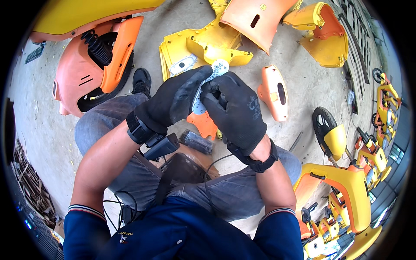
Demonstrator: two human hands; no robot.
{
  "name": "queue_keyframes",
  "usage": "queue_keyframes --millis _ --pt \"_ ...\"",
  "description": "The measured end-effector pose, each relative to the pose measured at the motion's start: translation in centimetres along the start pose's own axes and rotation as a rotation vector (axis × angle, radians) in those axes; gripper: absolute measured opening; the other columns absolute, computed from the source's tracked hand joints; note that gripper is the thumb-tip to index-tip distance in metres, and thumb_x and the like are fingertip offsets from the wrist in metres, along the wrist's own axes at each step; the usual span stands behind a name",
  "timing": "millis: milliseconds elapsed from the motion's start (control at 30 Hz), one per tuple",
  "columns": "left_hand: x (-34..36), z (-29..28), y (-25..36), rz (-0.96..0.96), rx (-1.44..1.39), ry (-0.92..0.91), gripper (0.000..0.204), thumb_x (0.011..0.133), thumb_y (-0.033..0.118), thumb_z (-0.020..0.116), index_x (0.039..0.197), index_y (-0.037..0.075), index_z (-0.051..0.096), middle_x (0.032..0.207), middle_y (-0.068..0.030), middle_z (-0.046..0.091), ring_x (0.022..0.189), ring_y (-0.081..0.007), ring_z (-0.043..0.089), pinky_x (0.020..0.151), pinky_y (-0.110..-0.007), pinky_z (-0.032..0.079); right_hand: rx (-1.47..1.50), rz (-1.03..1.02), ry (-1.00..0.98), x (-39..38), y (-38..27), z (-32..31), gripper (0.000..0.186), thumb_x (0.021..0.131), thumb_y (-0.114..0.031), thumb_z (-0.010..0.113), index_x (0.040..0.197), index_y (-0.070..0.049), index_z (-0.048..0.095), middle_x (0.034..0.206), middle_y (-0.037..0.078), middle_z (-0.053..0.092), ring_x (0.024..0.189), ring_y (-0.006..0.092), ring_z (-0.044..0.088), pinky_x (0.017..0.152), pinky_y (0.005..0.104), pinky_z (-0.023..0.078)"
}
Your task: The person sits on the floor and uses a screwdriver to remove screws from a white plastic scooter component. They carefully unscrew fasteners and separate the plastic casing, placing the removed screws into a small container nearby.
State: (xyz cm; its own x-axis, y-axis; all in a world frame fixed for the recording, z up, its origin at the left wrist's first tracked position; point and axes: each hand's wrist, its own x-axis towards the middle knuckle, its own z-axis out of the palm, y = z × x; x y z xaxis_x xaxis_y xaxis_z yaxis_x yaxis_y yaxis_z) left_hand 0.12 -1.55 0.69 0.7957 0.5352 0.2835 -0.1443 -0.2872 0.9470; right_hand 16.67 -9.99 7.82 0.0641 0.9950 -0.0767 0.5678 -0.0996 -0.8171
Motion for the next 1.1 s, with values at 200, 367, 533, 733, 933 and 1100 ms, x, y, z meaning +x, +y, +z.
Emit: queue_keyframes --millis 200,367,533,733,933,1100 --pt "-0.1 0.0 -0.2 0.062 0.063 0.005 0.063 0.089 0.009 0.067 0.145 0.0 0.04 0.141 -0.0207 0.051 0.13 -0.0323 0.052 0.109 -0.039 0.042 -0.037 -0.005 0.013 -0.1 -0.1 0.3 0.015 0.082 -0.005 0.068 0.095 -0.003 0.063 0.087 0.013 0.061 0.072 0.0243 0.062 0.064 0.034 0.049" --pt "-0.1 -0.1 -0.1 0.084 0.162 -0.009 0.063 0.089 0.008 0.066 0.146 -0.001 0.039 0.141 -0.0204 0.051 0.129 -0.0321 0.053 0.108 -0.038 0.043 -0.064 0.001 0.031 -0.1 -0.1 0.5 0.014 0.081 -0.004 0.069 0.093 -0.003 0.062 0.086 0.013 0.061 0.07 0.0256 0.062 0.063 0.0355 0.049" --pt "-0.1 -0.1 -0.1 -0.016 0.07 -0.049 0.062 0.091 0.004 0.063 0.148 -0.001 0.037 0.14 -0.0202 0.052 0.125 -0.0281 0.056 0.104 -0.036 0.046 -0.087 -0.066 0.125 -0.4 0.1 1.4 0.012 0.081 -0.001 0.068 0.092 -0.002 0.063 0.077 0.007 0.055 0.062 0.0156 0.052 0.058 0.0304 0.042" --pt "0.2 -0.4 1.0 -0.171 0.051 -0.098 0.062 0.091 0.003 0.062 0.148 -0.001 0.038 0.14 -0.0199 0.052 0.124 -0.0274 0.056 0.103 -0.036 0.047 -0.207 -0.118 0.179 -0.6 -0.1 2.0 0.012 0.081 -0.001 0.068 0.091 -0.002 0.061 0.078 0.008 0.055 0.063 0.0183 0.053 0.059 0.0329 0.043" --pt "-0.4 0.0 -0.7 0.078 0.173 -0.007 0.065 0.088 0.005 0.066 0.147 0.001 0.039 0.14 -0.0199 0.051 0.126 -0.0292 0.055 0.105 -0.037 0.045 -0.026 0.024 0.093 -0.6 -0.2 1.3 0.012 0.082 -0.007 0.067 0.09 -0.002 0.061 0.083 0.014 0.06 0.07 0.0284 0.062 0.063 0.0379 0.048" --pt "-0.1 -0.1 0.0 0.016 0.105 -0.042 0.065 0.089 0.006 0.066 0.147 0.0 0.039 0.141 -0.0197 0.051 0.129 -0.0289 0.053 0.108 -0.037 0.043 -0.001 0.061 0.085 -0.5 0.5 1.4 0.013 0.083 -0.008 0.068 0.092 -0.001 0.062 0.083 0.014 0.061 0.068 0.0265 0.06 0.062 0.037 0.047"
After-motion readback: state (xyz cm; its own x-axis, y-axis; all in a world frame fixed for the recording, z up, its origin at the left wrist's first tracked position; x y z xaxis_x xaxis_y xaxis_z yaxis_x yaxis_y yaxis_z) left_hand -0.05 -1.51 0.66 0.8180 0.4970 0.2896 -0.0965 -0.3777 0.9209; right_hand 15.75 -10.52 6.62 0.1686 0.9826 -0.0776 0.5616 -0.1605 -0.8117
